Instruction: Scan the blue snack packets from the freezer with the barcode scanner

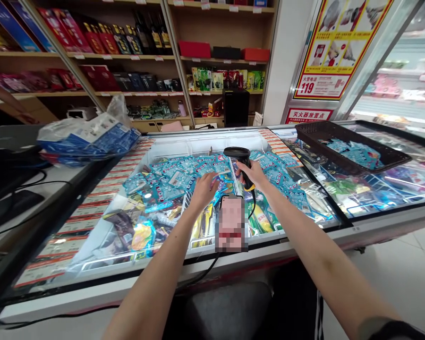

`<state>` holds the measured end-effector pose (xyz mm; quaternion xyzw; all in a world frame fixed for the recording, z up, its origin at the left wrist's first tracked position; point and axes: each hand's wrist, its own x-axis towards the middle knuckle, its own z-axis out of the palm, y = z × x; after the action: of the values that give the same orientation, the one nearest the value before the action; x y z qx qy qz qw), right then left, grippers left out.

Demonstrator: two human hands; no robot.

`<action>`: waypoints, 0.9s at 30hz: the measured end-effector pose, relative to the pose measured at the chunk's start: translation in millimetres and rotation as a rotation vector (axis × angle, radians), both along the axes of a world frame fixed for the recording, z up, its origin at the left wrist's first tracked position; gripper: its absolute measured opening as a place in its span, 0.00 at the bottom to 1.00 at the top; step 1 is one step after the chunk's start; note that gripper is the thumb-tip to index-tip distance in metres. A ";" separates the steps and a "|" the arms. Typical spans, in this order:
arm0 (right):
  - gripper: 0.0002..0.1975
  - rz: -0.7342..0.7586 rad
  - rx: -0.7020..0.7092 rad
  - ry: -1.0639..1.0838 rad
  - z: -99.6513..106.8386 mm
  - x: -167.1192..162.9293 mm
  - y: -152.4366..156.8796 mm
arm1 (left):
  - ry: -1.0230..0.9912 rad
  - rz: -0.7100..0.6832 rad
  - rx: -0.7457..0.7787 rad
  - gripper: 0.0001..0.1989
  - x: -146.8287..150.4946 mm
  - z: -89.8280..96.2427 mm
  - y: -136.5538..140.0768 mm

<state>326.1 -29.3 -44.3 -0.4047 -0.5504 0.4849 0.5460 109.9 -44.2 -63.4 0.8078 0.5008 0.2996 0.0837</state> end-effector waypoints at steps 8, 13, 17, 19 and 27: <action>0.20 -0.056 -0.042 0.057 3.3 -23.5 -4.0 | -0.095 -0.044 -0.052 0.21 8.1 5.9 -6.6; 0.20 -0.054 -0.096 0.152 7.7 -18.2 -16.6 | -0.076 -0.064 -0.072 0.22 2.9 1.2 -1.5; 0.20 -0.128 -0.082 0.147 7.8 -4.3 -23.5 | -0.049 -0.125 -0.033 0.22 7.2 -0.9 9.4; 0.22 -0.229 -0.043 0.094 8.9 8.8 -27.9 | -0.026 -0.169 -0.023 0.22 12.4 0.5 15.3; 0.22 -0.654 0.058 -0.200 -7.2 79.7 -59.7 | 0.008 -0.300 0.020 0.24 53.7 -6.4 42.8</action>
<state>405.8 -89.0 -51.4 -0.5896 -0.4558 0.2263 0.6272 163.6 -1.4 -69.8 0.8755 0.3717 0.2854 0.1176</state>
